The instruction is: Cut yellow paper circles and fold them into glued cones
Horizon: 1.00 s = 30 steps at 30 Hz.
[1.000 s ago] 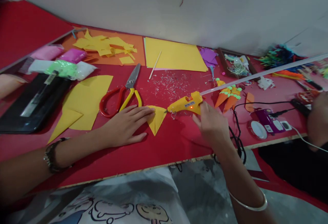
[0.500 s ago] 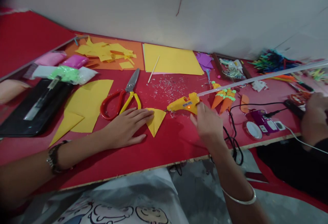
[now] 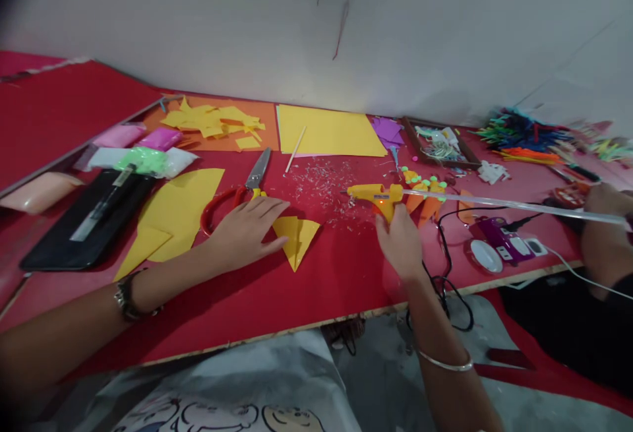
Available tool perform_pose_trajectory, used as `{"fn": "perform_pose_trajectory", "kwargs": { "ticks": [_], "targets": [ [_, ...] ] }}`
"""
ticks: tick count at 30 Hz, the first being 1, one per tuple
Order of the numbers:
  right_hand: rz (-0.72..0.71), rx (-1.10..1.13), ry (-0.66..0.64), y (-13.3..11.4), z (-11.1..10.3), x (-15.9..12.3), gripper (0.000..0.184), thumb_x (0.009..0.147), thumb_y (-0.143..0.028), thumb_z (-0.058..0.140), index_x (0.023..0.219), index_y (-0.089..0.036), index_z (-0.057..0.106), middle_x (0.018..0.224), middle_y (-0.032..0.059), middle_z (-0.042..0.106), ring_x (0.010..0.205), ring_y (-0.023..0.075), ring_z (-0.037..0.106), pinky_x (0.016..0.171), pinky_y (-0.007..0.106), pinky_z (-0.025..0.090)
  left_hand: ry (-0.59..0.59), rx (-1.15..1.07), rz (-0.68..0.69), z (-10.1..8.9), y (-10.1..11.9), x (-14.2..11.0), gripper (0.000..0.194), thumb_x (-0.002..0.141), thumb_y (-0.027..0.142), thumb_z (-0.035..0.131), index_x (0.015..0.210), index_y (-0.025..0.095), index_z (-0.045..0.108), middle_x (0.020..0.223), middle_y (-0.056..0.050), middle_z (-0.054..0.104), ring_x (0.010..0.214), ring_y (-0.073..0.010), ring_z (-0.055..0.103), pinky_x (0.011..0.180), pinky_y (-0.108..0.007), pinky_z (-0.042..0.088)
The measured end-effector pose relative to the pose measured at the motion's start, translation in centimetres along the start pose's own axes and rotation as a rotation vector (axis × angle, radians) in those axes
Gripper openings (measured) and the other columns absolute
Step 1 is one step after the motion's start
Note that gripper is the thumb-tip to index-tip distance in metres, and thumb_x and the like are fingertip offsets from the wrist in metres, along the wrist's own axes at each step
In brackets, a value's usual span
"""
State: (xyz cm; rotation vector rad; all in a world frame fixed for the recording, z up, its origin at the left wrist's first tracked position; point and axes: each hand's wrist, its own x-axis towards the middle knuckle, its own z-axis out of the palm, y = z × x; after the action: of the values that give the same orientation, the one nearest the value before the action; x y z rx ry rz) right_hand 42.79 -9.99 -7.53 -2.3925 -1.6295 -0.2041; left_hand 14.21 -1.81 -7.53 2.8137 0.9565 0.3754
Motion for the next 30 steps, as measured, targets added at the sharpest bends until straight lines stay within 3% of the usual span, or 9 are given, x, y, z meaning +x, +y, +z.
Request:
{"fn": "perform_pose_trajectory", "kwargs": {
  "ticks": [5, 11, 15, 19, 23, 26, 30],
  "targets": [
    [-0.112, 0.005, 0.022, 0.3, 0.5, -0.5, 0.023, 0.083, -0.029, 0.039, 0.098, -0.012, 0.046, 0.093, 0.0182, 0.057, 0.085, 0.0275, 0.056, 0.07, 0.036, 0.042, -0.086, 0.075, 0.012, -0.1, 0.0, 1.3, 0.044, 0.078, 0.045, 0.055, 0.108, 0.012, 0.054, 0.11, -0.012, 0.055, 0.105, -0.0265, 0.049, 0.089, -0.039, 0.038],
    [-0.117, 0.006, 0.078, 0.5, 0.2, -0.9, 0.025, 0.081, -0.032, 0.043, 0.099, -0.014, 0.047, 0.091, 0.0157, 0.056, 0.086, 0.0273, 0.054, 0.071, 0.038, 0.043, -0.096, -0.008, 0.006, -0.3, -0.1, 2.0, 0.022, 0.076, 0.034, 0.057, 0.088, 0.015, 0.055, 0.095, -0.008, 0.059, 0.091, -0.0231, 0.053, 0.077, -0.035, 0.039],
    [-0.115, -0.005, 0.18, 1.7, -0.6, -1.8, 0.032, 0.079, -0.034, 0.048, 0.104, -0.015, 0.047, 0.097, 0.0155, 0.056, 0.094, 0.0289, 0.052, 0.077, 0.042, 0.041, -0.047, -0.241, -0.046, -0.2, -0.4, 1.9, 0.006, 0.078, 0.021, 0.051, 0.08, 0.019, 0.055, 0.08, -0.001, 0.063, 0.08, -0.018, 0.056, 0.078, -0.035, 0.038],
    [-0.045, 0.109, 0.207, 2.0, -1.6, -3.8, 0.031, 0.078, -0.034, 0.049, 0.102, -0.015, 0.052, 0.094, 0.0137, 0.058, 0.09, 0.0268, 0.054, 0.078, 0.042, 0.043, -0.072, -0.716, -0.139, -1.7, -1.0, 2.0, 0.012, 0.079, 0.029, 0.053, 0.077, 0.017, 0.054, 0.075, 0.001, 0.06, 0.068, -0.0123, 0.054, 0.064, -0.024, 0.041],
    [0.087, 0.659, -0.072, -1.0, -1.9, -5.6, 0.023, 0.081, -0.036, 0.047, 0.094, -0.019, 0.055, 0.084, 0.0071, 0.059, 0.072, 0.0184, 0.058, 0.065, 0.033, 0.048, -0.099, -1.054, -0.255, -3.9, -1.7, 1.3, 0.019, 0.078, 0.036, 0.056, 0.078, 0.017, 0.053, 0.065, 0.004, 0.05, 0.054, -0.007, 0.046, 0.05, -0.018, 0.035],
    [0.059, 1.073, -0.353, -4.6, -1.5, -5.6, 0.018, 0.08, -0.036, 0.05, 0.089, -0.02, 0.055, 0.074, 0.0025, 0.06, 0.07, 0.0155, 0.059, 0.068, 0.03, 0.049, -0.126, -1.178, -0.319, -4.7, -2.0, 0.3, 0.022, 0.078, 0.04, 0.056, 0.081, 0.018, 0.053, 0.059, 0.006, 0.045, 0.047, -0.0051, 0.039, 0.044, -0.017, 0.029],
    [0.024, 1.377, -0.59, -9.1, -0.8, -4.3, 0.016, 0.081, -0.034, 0.051, 0.088, -0.021, 0.057, 0.075, -0.0007, 0.061, 0.069, 0.0122, 0.059, 0.07, 0.027, 0.048, -0.145, -1.224, -0.352, -4.6, -2.1, -0.8, 0.021, 0.078, 0.038, 0.058, 0.081, 0.018, 0.053, 0.059, 0.006, 0.043, 0.047, -0.0038, 0.039, 0.043, -0.015, 0.029]
  ]
}}
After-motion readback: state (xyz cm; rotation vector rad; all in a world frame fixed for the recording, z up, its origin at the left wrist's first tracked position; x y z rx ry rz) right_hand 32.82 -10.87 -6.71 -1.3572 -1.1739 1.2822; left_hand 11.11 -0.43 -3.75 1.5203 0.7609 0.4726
